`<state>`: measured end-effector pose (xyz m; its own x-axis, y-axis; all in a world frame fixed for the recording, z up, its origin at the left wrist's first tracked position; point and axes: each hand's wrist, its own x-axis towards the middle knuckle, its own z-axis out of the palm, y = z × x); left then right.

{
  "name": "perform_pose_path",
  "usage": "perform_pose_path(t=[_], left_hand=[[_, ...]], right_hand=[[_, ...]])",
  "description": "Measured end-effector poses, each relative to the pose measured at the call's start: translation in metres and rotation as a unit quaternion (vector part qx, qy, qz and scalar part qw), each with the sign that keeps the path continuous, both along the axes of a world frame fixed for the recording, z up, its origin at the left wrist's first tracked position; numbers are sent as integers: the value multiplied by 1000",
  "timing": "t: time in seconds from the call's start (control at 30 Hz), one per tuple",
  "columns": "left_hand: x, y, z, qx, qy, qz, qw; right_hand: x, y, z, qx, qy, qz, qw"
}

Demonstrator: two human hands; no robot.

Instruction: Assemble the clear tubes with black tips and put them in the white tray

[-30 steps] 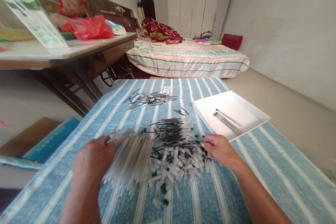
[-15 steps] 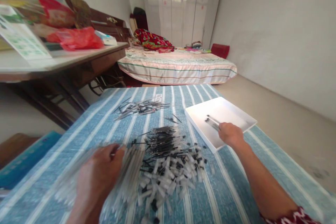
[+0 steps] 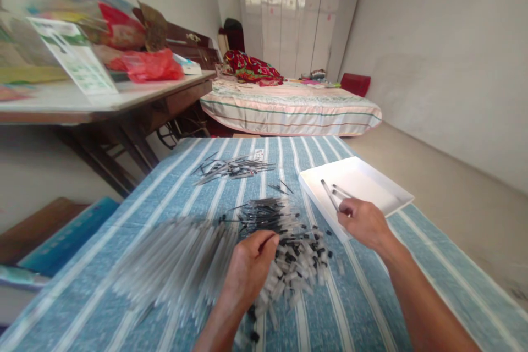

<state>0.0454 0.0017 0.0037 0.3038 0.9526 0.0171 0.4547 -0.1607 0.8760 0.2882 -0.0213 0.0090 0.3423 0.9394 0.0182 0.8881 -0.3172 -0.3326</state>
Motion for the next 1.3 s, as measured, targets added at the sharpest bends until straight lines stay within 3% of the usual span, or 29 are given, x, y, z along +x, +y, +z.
perform_pose_path(t=[0.03,0.1,0.17,0.3,0.4,0.6,0.7,0.93,1.0,1.1,1.13,1.23,1.3], left_hand=[[3,-3,-1,-31,-37,3,999],[7,-8,-3,-90,-134,16,987],[10,-13,-5,-145,-243,32,958],[8,-15,-9,-252,-432,79,862],[5,-13,-12,-281,-510,111,806],[1,-11,-8,-242,-550,153,785],[-7,-9,-3,-250,-567,140,772],[-22,-1,4,-246,-574,159,764],[-23,-2,8,-242,-583,161,758],[-21,-4,13,-252,-600,152,744],[-19,-5,14,-249,-602,159,742],[-14,-6,15,-219,-591,196,751],[-11,-5,15,-212,-589,200,753]], right_hand=[[-15,-7,0,45,102,47,993],[-49,-20,-3,63,291,115,948],[-80,-29,-9,63,391,140,907],[-120,-35,-22,52,504,136,851],[-135,-37,-28,38,566,103,817],[-161,-42,-40,-47,623,72,777],[-175,-44,-45,-48,614,89,783],[-187,-40,-42,69,476,158,862],[-189,-41,-41,53,502,148,850],[-189,-44,-38,-17,575,121,809],[-189,-45,-36,-11,569,120,813],[-184,-46,-30,76,479,141,863],[-181,-47,-27,82,471,142,867]])
